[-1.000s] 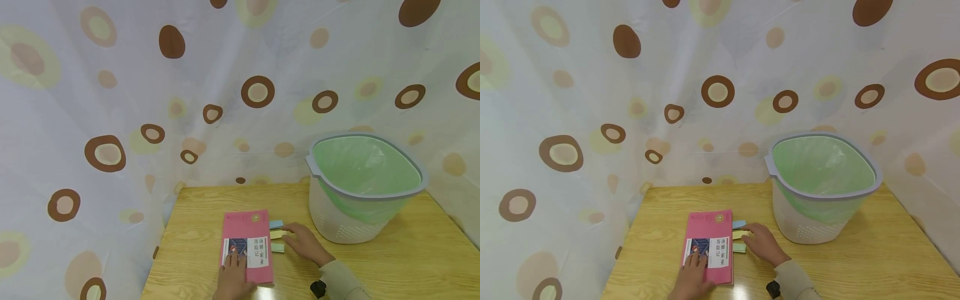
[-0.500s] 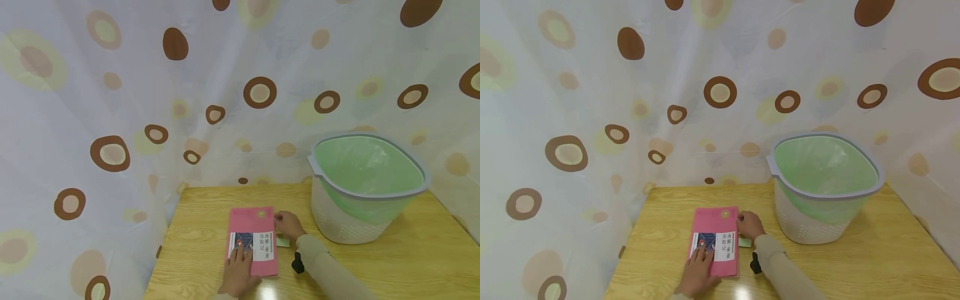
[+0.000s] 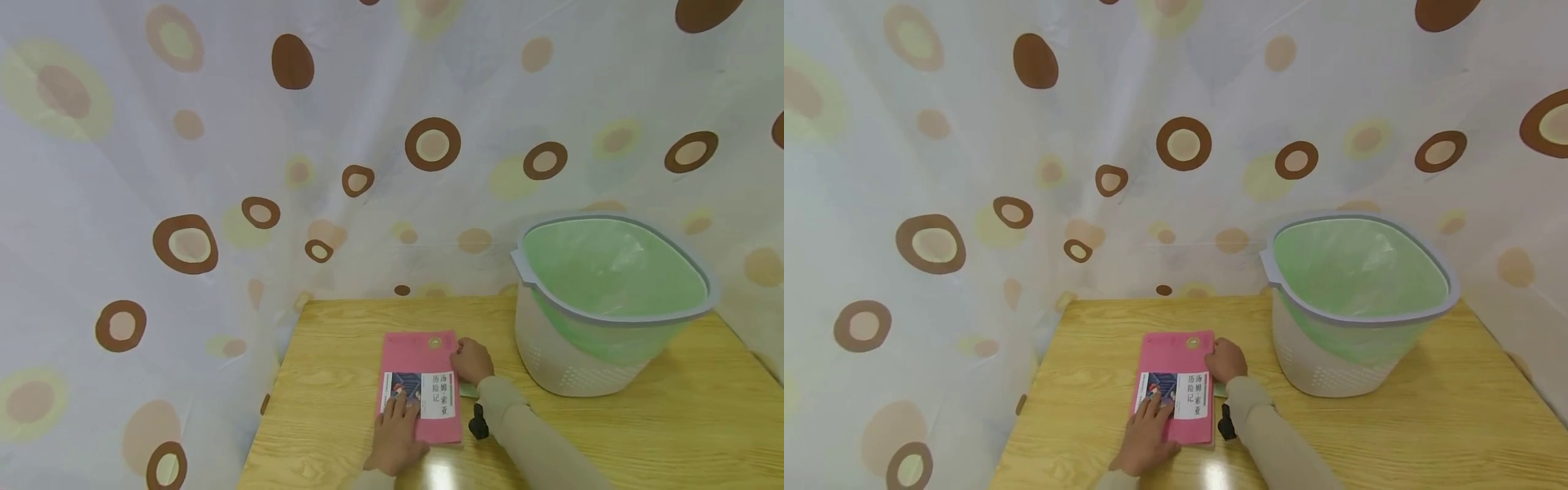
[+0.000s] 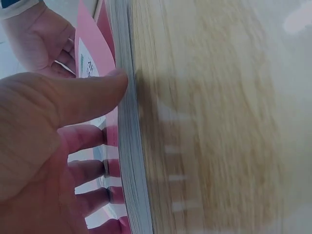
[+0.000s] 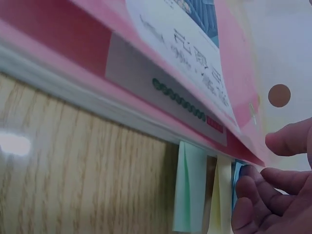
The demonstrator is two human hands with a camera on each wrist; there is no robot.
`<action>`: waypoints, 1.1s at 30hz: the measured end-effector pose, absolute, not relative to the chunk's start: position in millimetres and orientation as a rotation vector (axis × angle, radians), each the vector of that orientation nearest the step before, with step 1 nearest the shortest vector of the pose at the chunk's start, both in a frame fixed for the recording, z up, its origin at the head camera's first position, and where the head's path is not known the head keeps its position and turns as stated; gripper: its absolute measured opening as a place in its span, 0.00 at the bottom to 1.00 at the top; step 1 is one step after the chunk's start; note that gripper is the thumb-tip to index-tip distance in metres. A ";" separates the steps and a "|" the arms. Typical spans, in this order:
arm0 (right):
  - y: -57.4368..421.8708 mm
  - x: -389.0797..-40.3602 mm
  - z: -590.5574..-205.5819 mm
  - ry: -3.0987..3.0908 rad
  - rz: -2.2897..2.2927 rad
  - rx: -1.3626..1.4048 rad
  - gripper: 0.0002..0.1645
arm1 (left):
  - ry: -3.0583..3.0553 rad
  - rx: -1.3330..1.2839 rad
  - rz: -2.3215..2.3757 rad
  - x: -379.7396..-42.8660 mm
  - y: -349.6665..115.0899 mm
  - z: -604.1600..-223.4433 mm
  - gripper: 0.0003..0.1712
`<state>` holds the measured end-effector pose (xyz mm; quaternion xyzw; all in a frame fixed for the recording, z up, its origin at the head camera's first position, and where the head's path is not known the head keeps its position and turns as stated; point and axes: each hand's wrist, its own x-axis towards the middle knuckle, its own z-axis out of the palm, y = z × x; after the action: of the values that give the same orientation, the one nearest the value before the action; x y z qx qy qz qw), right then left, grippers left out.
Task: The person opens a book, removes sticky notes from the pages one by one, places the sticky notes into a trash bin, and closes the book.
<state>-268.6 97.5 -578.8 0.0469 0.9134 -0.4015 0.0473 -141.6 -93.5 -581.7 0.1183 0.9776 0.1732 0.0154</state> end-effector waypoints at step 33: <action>53.8 -246.9 -524.7 2.132 -1.810 0.078 0.19 | 2.916 -0.031 1.217 -159.4 -76.3 -533.2 0.21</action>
<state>-246.9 53.8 -524.7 0.0275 0.7507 -0.6375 0.1710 -159.4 -76.3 -533.2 -0.0097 0.9228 0.3851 -0.0093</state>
